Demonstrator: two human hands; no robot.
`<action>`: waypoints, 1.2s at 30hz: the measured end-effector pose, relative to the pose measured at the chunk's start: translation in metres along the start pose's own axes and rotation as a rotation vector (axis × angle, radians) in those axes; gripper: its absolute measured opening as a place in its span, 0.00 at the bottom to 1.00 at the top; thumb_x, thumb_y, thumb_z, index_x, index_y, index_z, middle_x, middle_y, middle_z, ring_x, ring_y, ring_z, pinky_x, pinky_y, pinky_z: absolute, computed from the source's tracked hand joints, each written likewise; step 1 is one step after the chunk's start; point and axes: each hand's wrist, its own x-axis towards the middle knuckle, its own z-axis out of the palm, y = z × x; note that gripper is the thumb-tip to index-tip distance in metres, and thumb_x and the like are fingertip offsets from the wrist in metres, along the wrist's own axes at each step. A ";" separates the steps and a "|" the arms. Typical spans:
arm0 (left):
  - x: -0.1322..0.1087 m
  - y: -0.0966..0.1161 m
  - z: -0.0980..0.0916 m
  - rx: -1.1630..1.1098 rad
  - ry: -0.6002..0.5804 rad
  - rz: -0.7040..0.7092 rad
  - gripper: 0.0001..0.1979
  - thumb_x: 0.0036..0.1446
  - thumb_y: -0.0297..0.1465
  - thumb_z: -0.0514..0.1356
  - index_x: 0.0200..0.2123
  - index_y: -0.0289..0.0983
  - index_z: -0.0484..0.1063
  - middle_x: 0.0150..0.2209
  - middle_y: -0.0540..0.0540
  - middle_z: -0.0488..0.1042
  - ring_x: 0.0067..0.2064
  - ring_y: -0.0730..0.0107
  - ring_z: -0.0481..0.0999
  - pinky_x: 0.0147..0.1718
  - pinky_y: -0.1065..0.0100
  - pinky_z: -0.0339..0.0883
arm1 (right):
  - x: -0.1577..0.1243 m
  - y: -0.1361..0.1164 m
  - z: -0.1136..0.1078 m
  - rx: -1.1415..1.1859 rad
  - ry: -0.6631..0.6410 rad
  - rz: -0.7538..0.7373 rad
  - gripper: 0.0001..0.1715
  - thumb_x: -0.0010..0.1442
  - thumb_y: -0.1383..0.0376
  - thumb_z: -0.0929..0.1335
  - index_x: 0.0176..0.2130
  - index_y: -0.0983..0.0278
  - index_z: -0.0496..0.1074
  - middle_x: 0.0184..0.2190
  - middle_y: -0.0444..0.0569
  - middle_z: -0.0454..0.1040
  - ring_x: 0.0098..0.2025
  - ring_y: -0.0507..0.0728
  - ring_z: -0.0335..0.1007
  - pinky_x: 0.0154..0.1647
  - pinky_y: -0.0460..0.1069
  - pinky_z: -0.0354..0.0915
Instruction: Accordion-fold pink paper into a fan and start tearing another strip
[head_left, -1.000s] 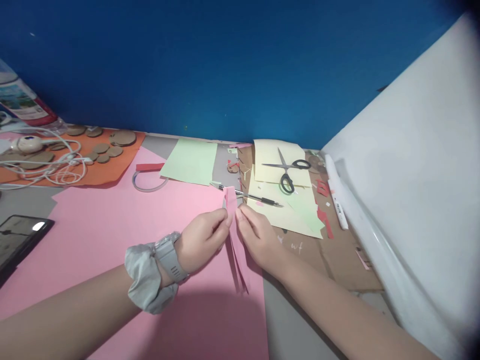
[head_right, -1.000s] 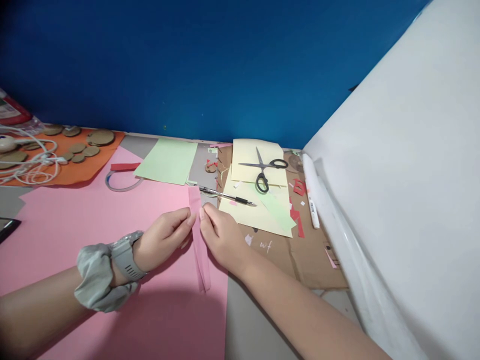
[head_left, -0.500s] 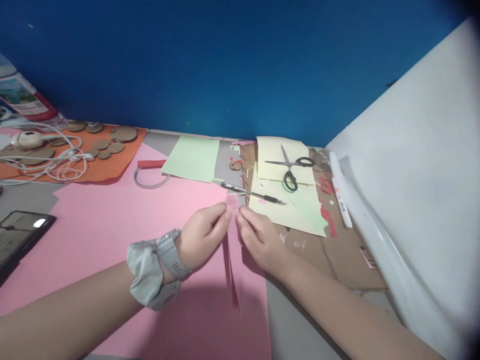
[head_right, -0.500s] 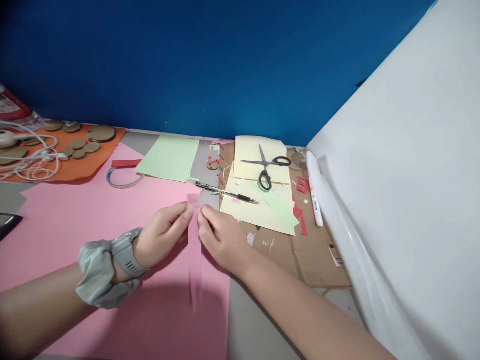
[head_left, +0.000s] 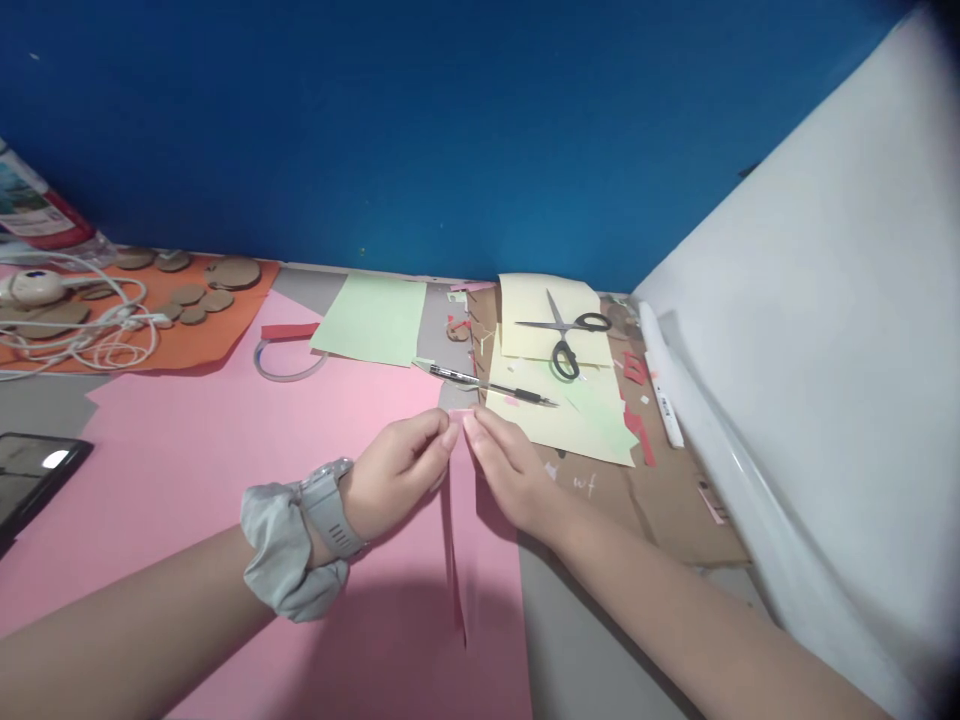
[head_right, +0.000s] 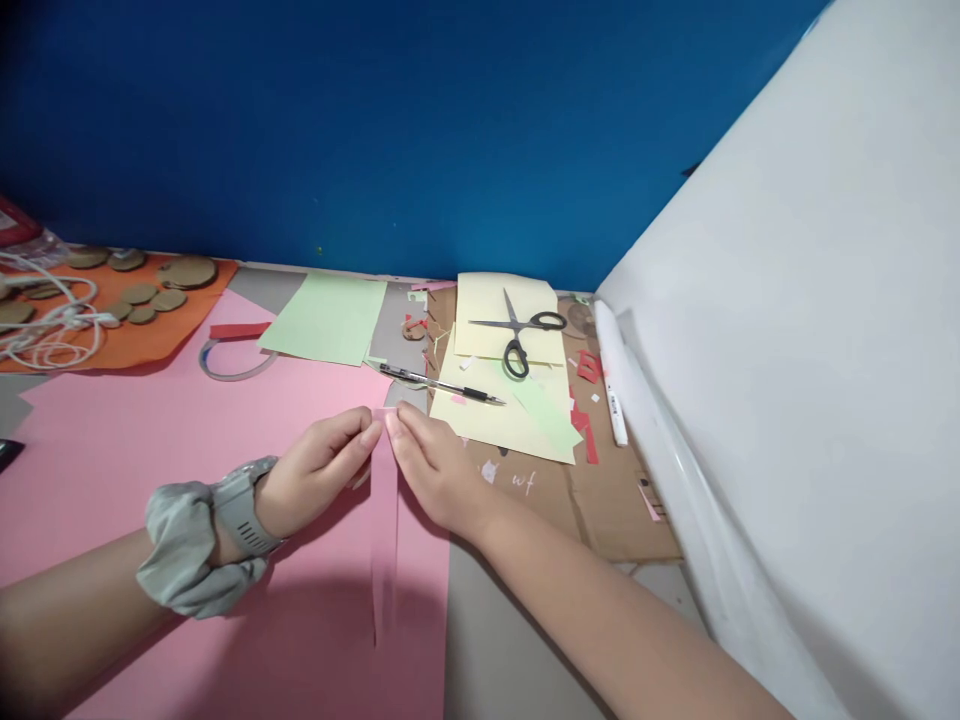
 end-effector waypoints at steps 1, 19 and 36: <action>0.000 0.000 0.000 0.002 -0.006 0.003 0.18 0.64 0.39 0.46 0.22 0.38 0.55 0.19 0.55 0.59 0.21 0.78 0.61 0.23 0.72 0.58 | 0.000 0.000 0.000 -0.013 0.013 -0.006 0.17 0.68 0.62 0.54 0.27 0.61 0.52 0.24 0.41 0.56 0.27 0.51 0.54 0.30 0.48 0.55; 0.004 -0.001 0.000 0.220 0.024 -0.064 0.11 0.61 0.33 0.48 0.27 0.37 0.59 0.23 0.54 0.61 0.25 0.75 0.60 0.27 0.71 0.56 | -0.001 -0.007 0.000 -0.301 0.000 0.073 0.16 0.62 0.66 0.58 0.24 0.61 0.48 0.19 0.38 0.53 0.21 0.49 0.49 0.25 0.47 0.46; 0.000 -0.001 0.001 -0.136 -0.025 -0.128 0.19 0.64 0.40 0.45 0.22 0.38 0.55 0.14 0.56 0.61 0.15 0.78 0.63 0.18 0.74 0.60 | 0.002 -0.003 -0.001 0.277 -0.090 0.175 0.20 0.65 0.53 0.57 0.27 0.62 0.57 0.22 0.39 0.52 0.22 0.49 0.49 0.23 0.45 0.53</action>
